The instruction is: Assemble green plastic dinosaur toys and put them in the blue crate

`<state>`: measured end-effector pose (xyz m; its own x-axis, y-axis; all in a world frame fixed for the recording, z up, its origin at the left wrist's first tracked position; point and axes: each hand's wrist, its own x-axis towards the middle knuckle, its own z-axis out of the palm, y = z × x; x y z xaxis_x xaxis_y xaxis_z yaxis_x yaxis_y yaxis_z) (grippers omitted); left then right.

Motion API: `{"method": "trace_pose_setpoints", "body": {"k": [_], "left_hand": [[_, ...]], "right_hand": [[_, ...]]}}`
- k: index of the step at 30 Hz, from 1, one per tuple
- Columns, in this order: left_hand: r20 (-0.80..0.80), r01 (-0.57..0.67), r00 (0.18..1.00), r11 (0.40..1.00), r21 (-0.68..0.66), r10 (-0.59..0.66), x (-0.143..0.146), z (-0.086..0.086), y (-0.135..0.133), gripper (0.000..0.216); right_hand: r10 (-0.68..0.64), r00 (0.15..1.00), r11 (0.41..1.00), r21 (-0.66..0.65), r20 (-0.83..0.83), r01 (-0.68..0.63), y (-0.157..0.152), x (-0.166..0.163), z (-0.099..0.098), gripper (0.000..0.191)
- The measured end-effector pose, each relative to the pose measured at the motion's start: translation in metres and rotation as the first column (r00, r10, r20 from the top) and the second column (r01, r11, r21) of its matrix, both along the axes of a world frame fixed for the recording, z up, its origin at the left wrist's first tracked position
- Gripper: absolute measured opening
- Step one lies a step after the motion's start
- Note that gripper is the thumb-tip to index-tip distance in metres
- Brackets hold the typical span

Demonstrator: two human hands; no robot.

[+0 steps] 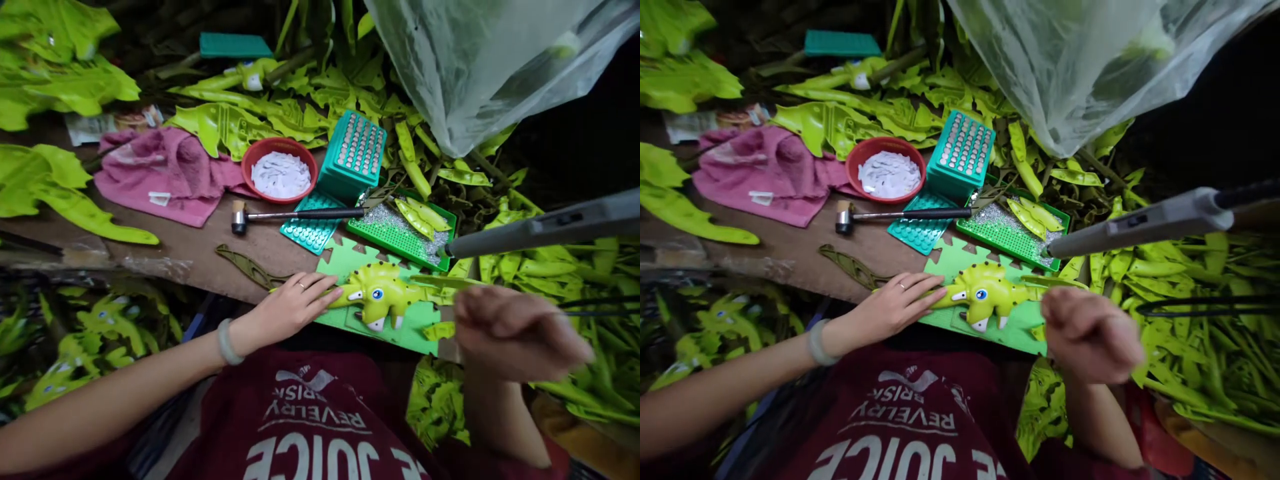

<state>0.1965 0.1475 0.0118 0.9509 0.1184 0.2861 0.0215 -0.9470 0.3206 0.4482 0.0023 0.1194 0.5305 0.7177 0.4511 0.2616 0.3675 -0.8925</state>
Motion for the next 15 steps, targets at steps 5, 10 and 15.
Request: {"method": "trace_pose_setpoints", "body": {"k": [5,10,15], "left_hand": [[0.116,0.047,0.992,0.997,-0.054,-0.040,0.024,0.030,0.022,0.040],[0.054,0.291,0.956,0.950,-0.114,-0.287,0.134,0.052,0.056,0.035],[-0.134,0.408,0.895,0.902,-0.139,-0.426,0.228,0.036,0.080,0.027]], "right_hand": [[-0.691,0.680,0.711,0.062,0.247,0.700,-0.036,0.049,-0.028,0.025],[-0.672,0.537,0.663,0.092,0.510,0.743,-0.032,0.055,-0.074,0.003],[-0.821,0.512,0.545,0.081,0.254,0.834,-0.008,0.072,-0.061,0.023]]}}
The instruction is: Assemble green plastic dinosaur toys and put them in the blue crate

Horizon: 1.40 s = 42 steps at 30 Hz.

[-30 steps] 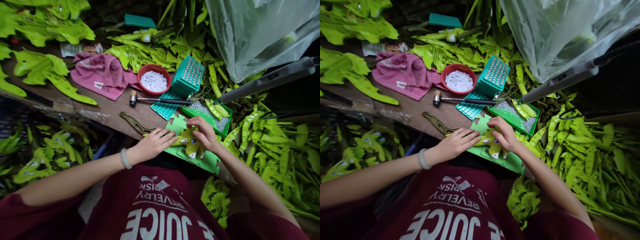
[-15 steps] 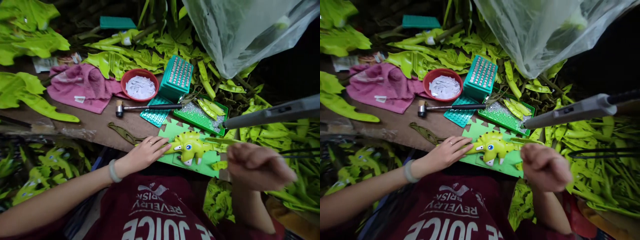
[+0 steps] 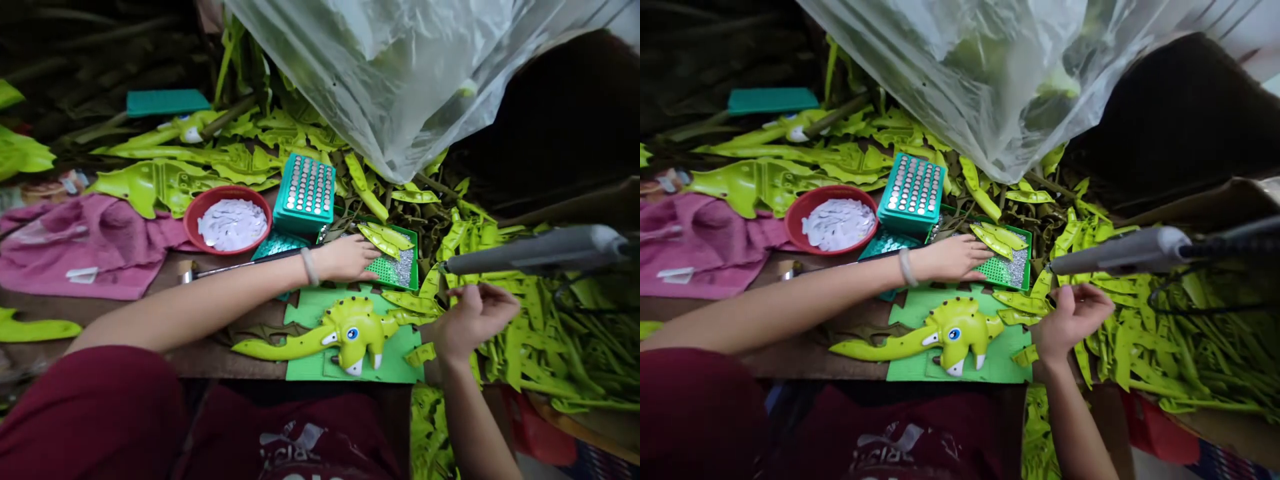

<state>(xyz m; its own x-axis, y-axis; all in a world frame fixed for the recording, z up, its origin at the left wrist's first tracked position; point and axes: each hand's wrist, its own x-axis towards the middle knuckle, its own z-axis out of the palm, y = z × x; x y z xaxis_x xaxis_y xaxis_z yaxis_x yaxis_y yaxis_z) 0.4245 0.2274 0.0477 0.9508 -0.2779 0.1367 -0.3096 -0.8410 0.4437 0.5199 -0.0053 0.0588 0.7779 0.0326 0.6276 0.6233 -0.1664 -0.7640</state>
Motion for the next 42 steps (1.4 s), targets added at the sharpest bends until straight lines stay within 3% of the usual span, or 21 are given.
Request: {"method": "trace_pose_setpoints", "body": {"k": [3,7,11,14,17,21,32,36,39,42], "left_hand": [[0.023,0.003,1.000,0.999,-0.047,-0.002,0.017,-0.007,0.006,0.018],[0.045,0.067,0.997,0.988,-0.139,-0.062,0.020,0.002,0.007,0.025],[0.149,-0.053,0.988,0.999,0.004,0.051,-0.021,0.023,-0.014,0.025],[0.206,-0.110,0.973,0.994,0.029,0.102,-0.083,0.024,-0.051,0.046],[0.218,-0.257,0.947,0.964,0.068,0.237,-0.134,0.010,-0.083,0.051],[0.208,-0.370,0.911,0.928,0.027,0.357,-0.155,-0.009,-0.095,0.046],[0.180,-0.351,0.919,0.936,-0.032,0.350,-0.153,-0.008,-0.093,0.043],[0.232,-0.327,0.911,0.940,-0.095,0.340,-0.146,0.001,-0.079,0.035],[0.319,-0.315,0.896,0.948,-0.038,0.310,-0.110,0.016,-0.048,0.030],[0.326,-0.283,0.923,0.936,0.210,0.206,-0.044,0.026,-0.011,0.027]], "right_hand": [[0.022,0.998,0.997,-0.070,0.059,-0.017,0.025,0.034,0.017,0.045],[0.332,0.939,0.935,-0.101,-0.093,-0.341,0.065,0.076,0.037,0.052],[0.566,0.787,0.817,0.038,-0.245,-0.575,0.089,0.073,0.044,0.041],[0.665,0.718,0.747,0.200,-0.207,-0.634,0.097,0.046,0.030,0.035],[0.703,0.687,0.706,0.298,-0.182,-0.643,0.105,0.023,0.005,0.031],[0.700,0.678,0.710,0.311,-0.223,-0.632,0.112,0.016,-0.016,0.029],[0.687,0.694,0.721,0.325,-0.217,-0.612,0.117,0.015,-0.016,0.025],[0.691,0.695,0.713,0.343,-0.197,-0.611,0.117,0.016,-0.020,0.027],[0.685,0.698,0.723,0.322,-0.211,-0.612,0.118,0.015,-0.018,0.029],[0.665,0.724,0.734,0.333,-0.181,-0.591,0.117,0.011,0.003,0.027]]}}
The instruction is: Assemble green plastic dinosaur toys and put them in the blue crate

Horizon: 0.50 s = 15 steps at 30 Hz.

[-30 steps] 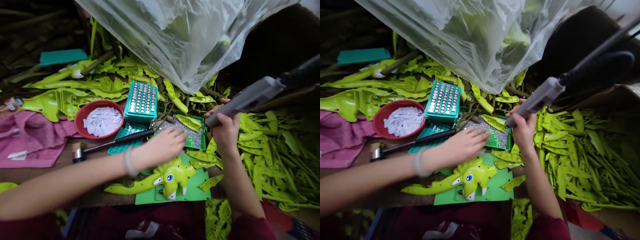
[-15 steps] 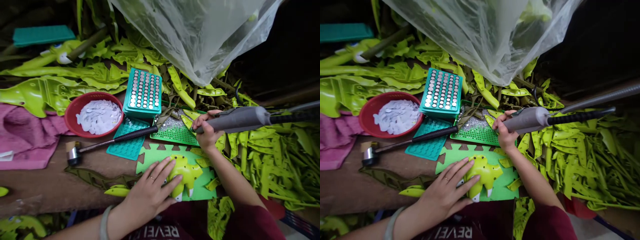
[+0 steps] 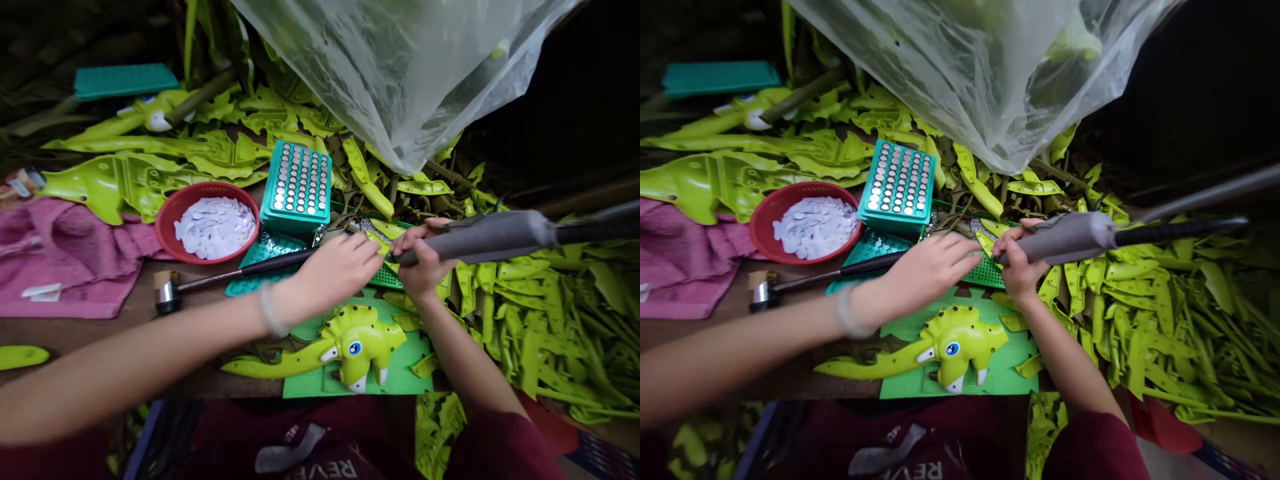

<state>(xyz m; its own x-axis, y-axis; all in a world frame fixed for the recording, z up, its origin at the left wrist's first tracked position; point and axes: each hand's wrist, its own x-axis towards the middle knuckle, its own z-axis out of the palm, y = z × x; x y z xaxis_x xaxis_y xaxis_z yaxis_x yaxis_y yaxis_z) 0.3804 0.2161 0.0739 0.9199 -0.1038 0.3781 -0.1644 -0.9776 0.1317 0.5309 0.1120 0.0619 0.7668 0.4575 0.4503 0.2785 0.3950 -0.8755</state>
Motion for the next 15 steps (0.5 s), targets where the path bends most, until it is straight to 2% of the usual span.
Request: {"method": "trace_pose_setpoints", "body": {"k": [2,4,6,9,12,14,15], "left_hand": [[-0.045,0.085,0.996,0.991,0.105,-0.080,0.047,0.002,0.018,0.025],[-0.080,0.222,0.974,0.957,0.188,-0.211,0.084,0.003,0.027,0.021],[-0.069,0.243,0.970,0.936,0.256,-0.233,0.106,0.004,0.028,0.021],[0.002,0.168,0.985,0.955,0.242,-0.174,0.115,0.003,0.021,0.016],[-0.028,0.327,0.944,0.921,0.211,-0.329,0.113,-0.005,0.014,0.028],[-0.055,0.403,0.914,0.884,0.238,-0.402,0.115,-0.011,0.012,0.014],[-0.051,0.391,0.919,0.886,0.250,-0.391,0.117,-0.012,0.012,0.010]], "right_hand": [[-0.028,0.999,0.996,0.081,0.031,0.026,-0.006,-0.002,0.023,0.025],[-0.054,0.996,0.987,0.158,0.078,0.041,-0.017,-0.003,0.049,0.026],[-0.078,0.988,0.981,0.187,0.134,0.052,-0.031,-0.002,0.069,0.029],[-0.134,0.970,0.976,0.195,0.204,0.094,-0.049,0.003,0.084,0.032],[-0.154,0.967,0.970,0.218,0.202,0.109,-0.057,0.006,0.084,0.032],[-0.147,0.976,0.972,0.205,0.160,0.113,-0.059,0.007,0.080,0.030],[-0.145,0.980,0.975,0.189,0.136,0.118,-0.059,0.007,0.079,0.030]]}}
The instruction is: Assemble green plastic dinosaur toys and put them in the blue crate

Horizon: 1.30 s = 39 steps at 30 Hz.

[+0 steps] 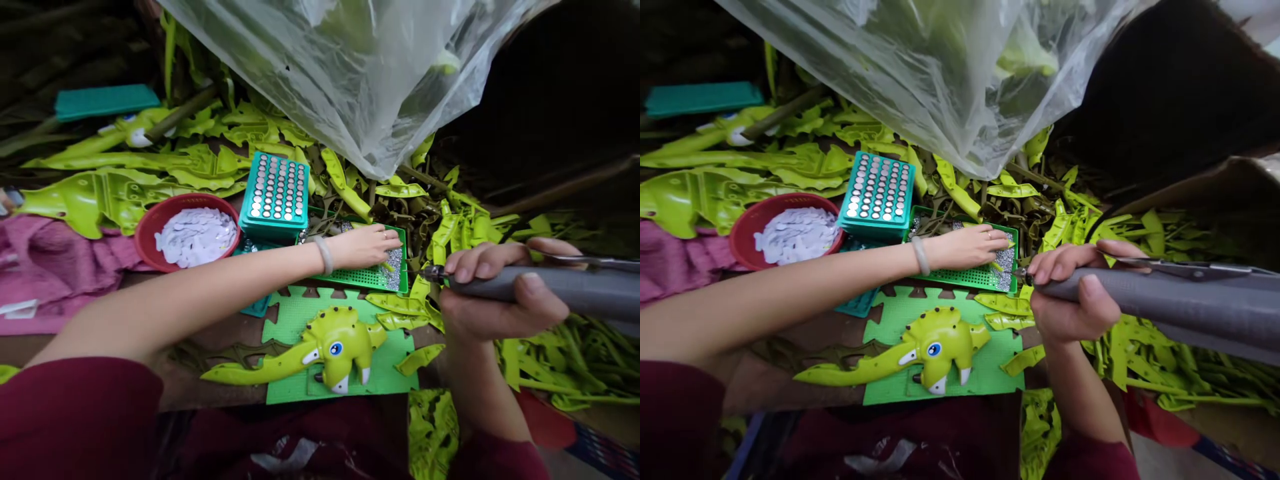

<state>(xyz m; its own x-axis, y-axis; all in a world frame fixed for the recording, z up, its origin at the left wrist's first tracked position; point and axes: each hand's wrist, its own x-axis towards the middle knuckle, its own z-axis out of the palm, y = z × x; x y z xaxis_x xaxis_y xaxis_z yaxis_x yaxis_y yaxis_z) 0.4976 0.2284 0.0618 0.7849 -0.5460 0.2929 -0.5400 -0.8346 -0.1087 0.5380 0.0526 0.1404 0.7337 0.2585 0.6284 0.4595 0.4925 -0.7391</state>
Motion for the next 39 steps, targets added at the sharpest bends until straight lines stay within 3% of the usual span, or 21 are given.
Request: {"method": "trace_pose_setpoints", "body": {"k": [2,4,6,7,9,11,13,15,19,20,21,22,23,24,25,26,27,29,31,35,39], "left_hand": [[0.046,-0.135,0.990,0.991,-0.021,0.136,0.005,0.003,0.003,0.018],[0.098,-0.344,0.930,0.933,-0.107,0.354,0.008,0.014,0.004,0.025],[0.077,-0.421,0.891,0.878,-0.228,0.447,0.005,0.029,0.002,0.027],[0.031,-0.374,0.916,0.881,-0.289,0.399,0.001,0.035,-0.001,0.028],[-0.084,-0.201,0.980,0.891,-0.407,0.183,-0.010,0.045,-0.008,0.031],[-0.170,-0.087,0.986,0.869,-0.487,0.003,-0.020,0.047,-0.014,0.028],[-0.225,-0.058,0.972,0.847,-0.529,-0.074,-0.025,0.043,-0.017,0.017],[-0.286,-0.095,0.954,0.823,-0.561,-0.085,-0.026,0.037,-0.016,0.014],[-0.390,-0.336,0.915,0.722,-0.605,0.099,-0.024,0.028,-0.009,0.015],[-0.416,-0.374,0.904,0.655,-0.657,0.099,-0.025,0.027,-0.009,0.016],[-0.451,-0.402,0.891,0.544,-0.737,0.047,-0.026,0.026,-0.011,0.022],[-0.489,-0.432,0.870,0.380,-0.818,-0.064,-0.028,0.026,-0.013,0.030],[-0.509,-0.481,0.834,0.170,-0.860,-0.216,-0.029,0.027,-0.017,0.036],[-0.490,-0.543,0.787,-0.045,-0.838,-0.374,-0.031,0.027,-0.021,0.037],[-0.440,-0.604,0.742,-0.220,-0.766,-0.505,-0.032,0.028,-0.025,0.033],[-0.377,-0.652,0.708,-0.347,-0.674,-0.596,-0.032,0.029,-0.029,0.029],[-0.323,-0.681,0.692,-0.437,-0.588,-0.645,-0.033,0.030,-0.033,0.025],[-0.257,-0.695,0.699,-0.549,-0.465,-0.667,-0.034,0.033,-0.039,0.020],[-0.219,-0.677,0.725,-0.617,-0.400,-0.653,-0.034,0.037,-0.044,0.019],[-0.186,-0.628,0.775,-0.703,-0.334,-0.604,-0.038,0.040,-0.052,0.005],[-0.174,-0.591,0.805,-0.746,-0.307,-0.567,-0.042,0.043,-0.056,0.009]], "right_hand": [[0.000,1.000,1.000,-0.021,-0.028,-0.001,0.000,-0.001,-0.003,0.030],[-0.005,0.999,1.000,-0.019,-0.043,0.004,0.000,-0.002,-0.004,0.029],[-0.013,0.997,1.000,-0.012,-0.070,0.012,0.000,-0.003,-0.004,0.026],[-0.016,0.996,1.000,-0.013,-0.088,0.015,0.001,-0.003,-0.004,0.024],[-0.009,0.993,1.000,-0.012,-0.115,0.008,0.001,-0.002,-0.003,0.022],[0.006,0.991,1.000,-0.001,-0.132,-0.006,0.002,-0.001,-0.002,0.022],[0.022,0.989,1.000,0.013,-0.147,-0.020,0.003,-0.001,-0.002,0.023],[0.026,0.988,0.999,0.022,-0.154,-0.023,0.006,0.000,-0.003,0.024],[0.004,0.987,0.998,0.057,-0.163,0.005,0.013,0.007,-0.007,0.025],[0.003,0.984,0.998,0.067,-0.176,0.009,0.015,0.009,-0.007,0.025],[0.006,0.981,0.997,0.078,-0.194,0.009,0.018,0.011,-0.008,0.025],[0.014,0.977,0.996,0.090,-0.213,0.005,0.020,0.013,-0.007,0.025],[0.025,0.973,0.995,0.105,-0.231,-0.001,0.022,0.014,-0.006,0.025],[0.036,0.969,0.993,0.122,-0.245,-0.006,0.024,0.016,-0.005,0.025],[0.048,0.966,0.990,0.138,-0.254,-0.013,0.026,0.016,-0.003,0.024],[0.057,0.964,0.988,0.150,-0.260,-0.018,0.027,0.017,-0.001,0.024],[0.064,0.963,0.987,0.162,-0.262,-0.021,0.029,0.017,0.001,0.023],[0.076,0.962,0.983,0.181,-0.262,-0.029,0.031,0.016,0.006,0.023],[0.095,0.962,0.980,0.194,-0.257,-0.045,0.033,0.015,0.010,0.025],[0.122,0.960,0.974,0.215,-0.250,-0.068,0.037,0.013,0.018,0.026],[0.130,0.954,0.958,0.282,-0.271,-0.051,0.042,0.013,0.023,0.026]]}}
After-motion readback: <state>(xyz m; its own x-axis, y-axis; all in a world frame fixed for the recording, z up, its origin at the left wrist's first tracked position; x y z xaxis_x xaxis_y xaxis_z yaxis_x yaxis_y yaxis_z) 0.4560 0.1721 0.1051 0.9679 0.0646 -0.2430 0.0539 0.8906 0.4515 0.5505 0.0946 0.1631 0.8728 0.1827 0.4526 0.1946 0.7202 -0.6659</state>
